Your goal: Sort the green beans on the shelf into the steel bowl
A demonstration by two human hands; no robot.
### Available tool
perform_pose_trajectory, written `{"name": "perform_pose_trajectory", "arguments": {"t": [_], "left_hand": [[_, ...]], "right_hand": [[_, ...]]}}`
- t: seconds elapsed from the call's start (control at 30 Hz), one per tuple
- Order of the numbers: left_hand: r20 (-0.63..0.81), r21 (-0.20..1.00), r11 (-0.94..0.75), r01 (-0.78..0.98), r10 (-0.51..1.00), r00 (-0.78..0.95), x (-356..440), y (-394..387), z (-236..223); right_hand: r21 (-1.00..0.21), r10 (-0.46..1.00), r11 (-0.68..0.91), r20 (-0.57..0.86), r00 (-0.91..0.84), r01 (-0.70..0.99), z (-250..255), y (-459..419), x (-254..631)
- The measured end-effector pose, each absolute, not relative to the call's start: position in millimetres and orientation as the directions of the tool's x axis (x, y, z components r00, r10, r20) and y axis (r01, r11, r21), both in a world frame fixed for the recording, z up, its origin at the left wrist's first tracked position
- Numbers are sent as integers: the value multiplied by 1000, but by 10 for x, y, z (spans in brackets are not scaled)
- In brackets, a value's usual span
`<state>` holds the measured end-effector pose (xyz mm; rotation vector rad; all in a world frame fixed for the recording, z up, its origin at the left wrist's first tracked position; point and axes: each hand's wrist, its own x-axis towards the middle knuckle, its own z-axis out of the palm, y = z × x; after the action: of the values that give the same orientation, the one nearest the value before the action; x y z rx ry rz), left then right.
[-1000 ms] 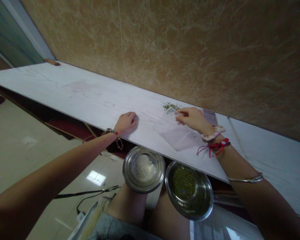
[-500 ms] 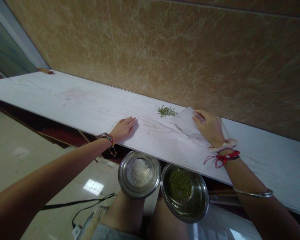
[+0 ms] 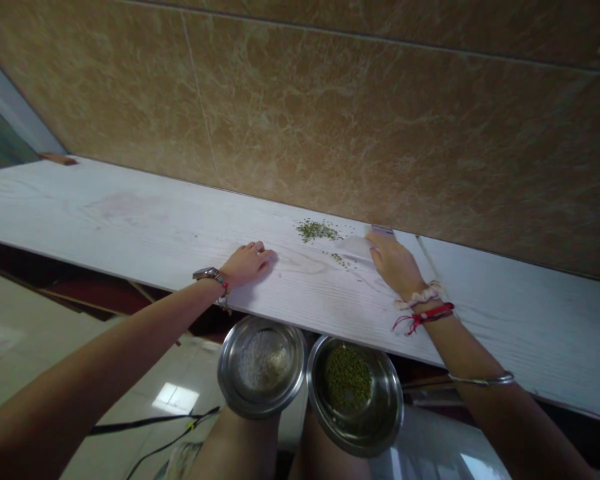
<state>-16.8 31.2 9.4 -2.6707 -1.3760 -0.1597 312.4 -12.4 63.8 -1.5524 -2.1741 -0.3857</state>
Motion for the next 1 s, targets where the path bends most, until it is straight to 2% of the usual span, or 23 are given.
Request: {"name": "perform_pose_trajectory", "arguments": {"t": [0.1, 0.2, 0.53, 0.67, 0.8, 1.0], "left_hand": [[158, 10, -646, 763, 755, 637, -107, 373, 38], [150, 64, -647, 760, 759, 634, -105, 421, -18], [121, 54, -681, 730, 730, 672, -103, 386, -19], [118, 55, -767, 639, 641, 758, -101, 357, -4], [151, 49, -785, 617, 617, 772, -107, 358, -14], [156, 33, -778, 627, 624, 766, -110, 375, -32]], "right_hand": [[50, 836, 306, 463, -293, 951, 582, -120, 3115], [121, 845, 324, 410, -345, 938, 545, -103, 3055], [162, 827, 437, 313, -466, 885, 470, -195, 2891], [207, 712, 534, 414, -567, 820, 370, -410, 2998], [337, 503, 587, 562, -657, 736, 276, -649, 3074], [417, 411, 582, 590, -695, 698, 257, -978, 3084]]}}
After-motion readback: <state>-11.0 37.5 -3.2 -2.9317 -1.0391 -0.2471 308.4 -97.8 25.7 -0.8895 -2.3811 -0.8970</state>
